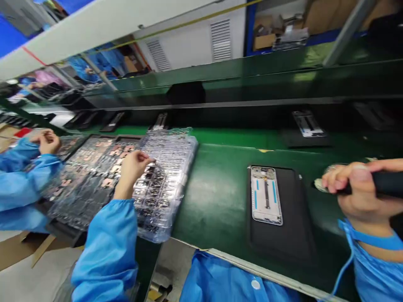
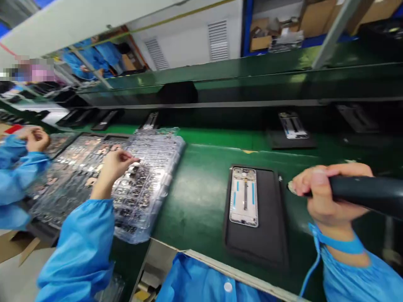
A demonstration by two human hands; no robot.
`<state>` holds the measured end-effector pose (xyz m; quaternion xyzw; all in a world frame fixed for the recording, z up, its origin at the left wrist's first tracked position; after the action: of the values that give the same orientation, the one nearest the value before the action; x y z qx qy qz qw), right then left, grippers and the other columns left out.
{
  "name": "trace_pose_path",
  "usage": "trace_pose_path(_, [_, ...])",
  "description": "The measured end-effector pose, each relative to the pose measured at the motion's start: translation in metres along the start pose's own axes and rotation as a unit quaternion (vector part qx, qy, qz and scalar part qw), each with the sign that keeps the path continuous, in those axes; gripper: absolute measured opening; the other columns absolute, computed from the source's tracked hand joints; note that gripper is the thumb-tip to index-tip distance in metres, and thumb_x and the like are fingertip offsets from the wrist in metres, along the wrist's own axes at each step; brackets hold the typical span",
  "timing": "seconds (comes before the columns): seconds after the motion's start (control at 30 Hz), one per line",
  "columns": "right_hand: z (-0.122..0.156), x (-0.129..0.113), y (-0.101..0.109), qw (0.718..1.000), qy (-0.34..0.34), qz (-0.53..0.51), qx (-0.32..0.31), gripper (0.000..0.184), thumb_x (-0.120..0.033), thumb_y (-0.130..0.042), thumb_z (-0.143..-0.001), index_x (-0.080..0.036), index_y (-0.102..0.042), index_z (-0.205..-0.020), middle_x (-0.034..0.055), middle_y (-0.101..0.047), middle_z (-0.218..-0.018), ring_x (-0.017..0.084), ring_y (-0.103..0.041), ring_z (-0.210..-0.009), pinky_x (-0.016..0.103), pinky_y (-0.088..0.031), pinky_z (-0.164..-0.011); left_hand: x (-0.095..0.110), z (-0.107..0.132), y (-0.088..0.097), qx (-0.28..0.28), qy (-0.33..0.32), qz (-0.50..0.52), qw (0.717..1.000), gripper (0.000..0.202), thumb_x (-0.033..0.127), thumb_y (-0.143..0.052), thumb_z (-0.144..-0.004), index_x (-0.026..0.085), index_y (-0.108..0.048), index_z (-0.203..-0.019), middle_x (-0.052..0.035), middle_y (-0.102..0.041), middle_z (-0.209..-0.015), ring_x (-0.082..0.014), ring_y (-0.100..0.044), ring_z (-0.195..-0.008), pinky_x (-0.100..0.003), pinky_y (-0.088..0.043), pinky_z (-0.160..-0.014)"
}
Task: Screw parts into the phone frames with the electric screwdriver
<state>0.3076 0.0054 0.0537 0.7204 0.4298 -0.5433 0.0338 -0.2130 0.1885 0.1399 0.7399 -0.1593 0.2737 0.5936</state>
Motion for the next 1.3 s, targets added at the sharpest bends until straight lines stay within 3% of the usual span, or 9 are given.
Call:
trace_pose_path(0.07, [-0.004, 0.0, 0.002, 0.998, 0.048, 0.02, -0.031, 0.056, -0.056, -0.111, -0.075, -0.034, -0.063, -0.094, -0.0107, -0.059, -0.052, 0.019, -0.046, -0.035, 0.038, -0.053, -0.037, 0.007, 0.011, -0.01, 0.042, -0.028, 0.046, 0.998, 0.031, 0.048, -0.094, -0.102, 0.021, -0.085, -0.114, -0.0048, -0.083, -0.091, -0.0272, -0.079, -0.09, -0.038, -0.069, -0.083])
trace_pose_path(0.13, [-0.004, -0.001, 0.003, 0.997, 0.064, 0.018, -0.044, 0.054, -0.057, -0.108, -0.084, -0.033, -0.061, -0.097, -0.0114, -0.058, -0.052, 0.018, -0.046, -0.034, 0.035, -0.053, -0.039, 0.023, 0.045, -0.03, 0.015, -0.083, 0.102, 0.991, 0.026, 0.049, -0.088, -0.106, 0.023, -0.089, -0.111, -0.0062, -0.09, -0.102, -0.0285, -0.085, -0.1, -0.04, -0.07, -0.092])
trace_pose_path(0.27, [0.001, 0.002, 0.007, 0.997, 0.052, 0.024, -0.061, 0.054, -0.056, -0.106, -0.093, -0.031, -0.059, -0.101, -0.0128, -0.059, -0.056, 0.014, -0.05, -0.037, 0.03, -0.055, -0.043, 0.08, 0.153, -0.094, -0.251, -0.237, 0.169, 0.923, 0.014, 0.039, -0.09, -0.111, 0.028, -0.096, -0.104, -0.0043, -0.094, -0.102, -0.0259, -0.088, -0.096, -0.037, -0.069, -0.092])
trace_pose_path(0.4, [0.003, 0.004, 0.008, 0.997, 0.04, 0.023, -0.061, 0.053, -0.053, -0.106, -0.096, -0.029, -0.059, -0.102, -0.0132, -0.059, -0.057, 0.013, -0.052, -0.039, 0.027, -0.056, -0.044, 0.123, 0.22, -0.144, -0.364, -0.282, 0.141, 0.877, 0.012, 0.034, -0.093, -0.114, 0.03, -0.099, -0.105, -0.005, -0.093, -0.097, -0.0266, -0.086, -0.096, -0.043, -0.068, -0.102])
trace_pose_path(0.5, [0.003, 0.002, 0.006, 0.997, 0.04, 0.015, -0.059, 0.052, -0.051, -0.107, -0.097, -0.029, -0.061, -0.101, -0.0125, -0.059, -0.058, 0.013, -0.053, -0.038, 0.027, -0.056, -0.043, 0.13, 0.229, -0.163, -0.391, -0.272, 0.103, 0.873, 0.008, 0.033, -0.096, -0.113, 0.031, -0.1, -0.106, -0.0065, -0.092, -0.098, -0.0295, -0.082, -0.103, -0.048, -0.066, -0.107])
trace_pose_path(0.63, [0.003, -0.001, 0.005, 0.997, 0.039, 0.022, -0.059, 0.047, -0.05, -0.103, -0.101, -0.031, -0.061, -0.102, -0.013, -0.059, -0.059, 0.014, -0.053, -0.039, 0.029, -0.056, -0.042, 0.121, 0.227, -0.175, -0.41, -0.271, 0.095, 0.866, 0.011, 0.033, -0.094, -0.114, 0.032, -0.102, -0.106, -0.0075, -0.089, -0.097, -0.0318, -0.076, -0.11, -0.053, -0.063, -0.11])
trace_pose_path(0.83, [0.001, -0.001, 0.005, 0.998, 0.025, 0.027, -0.054, 0.05, -0.052, -0.105, -0.097, -0.03, -0.06, -0.101, -0.0136, -0.059, -0.059, 0.013, -0.053, -0.039, 0.028, -0.055, -0.043, 0.102, 0.228, -0.187, -0.349, -0.302, 0.122, 0.878, 0.009, 0.037, -0.098, -0.11, 0.038, -0.104, -0.103, -0.0103, -0.085, -0.114, -0.0343, -0.069, -0.118, -0.058, -0.064, -0.111])
trace_pose_path(1.13, [-0.005, -0.001, 0.011, 0.999, 0.039, 0.02, -0.032, 0.046, -0.044, -0.103, -0.094, -0.029, -0.06, -0.102, -0.0132, -0.059, -0.057, 0.014, -0.053, -0.038, 0.029, -0.054, -0.042, 0.093, 0.226, -0.191, -0.353, -0.309, 0.148, 0.871, 0.016, 0.032, -0.104, -0.104, 0.037, -0.103, -0.119, -0.01, -0.084, -0.133, -0.0342, -0.071, -0.127, -0.054, -0.066, -0.112])
trace_pose_path(1.3, [-0.014, -0.006, 0.014, 0.997, 0.079, 0.015, -0.013, 0.041, -0.04, -0.1, -0.092, -0.028, -0.062, -0.1, -0.0137, -0.057, -0.056, 0.012, -0.047, -0.036, 0.028, -0.05, -0.041, 0.087, 0.225, -0.195, -0.337, -0.327, 0.17, 0.866, 0.006, 0.034, -0.108, -0.102, 0.034, -0.102, -0.105, -0.0095, -0.087, -0.127, -0.0327, -0.072, -0.123, -0.053, -0.067, -0.109])
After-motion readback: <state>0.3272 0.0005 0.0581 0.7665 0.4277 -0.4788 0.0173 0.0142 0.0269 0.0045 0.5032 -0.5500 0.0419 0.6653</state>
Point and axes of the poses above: each hand's wrist, its own z-axis away from the middle knuckle, its own y-axis out of the back of the hand, x = y × z, the point moved 2 cm from there along -z, towards the middle knuckle
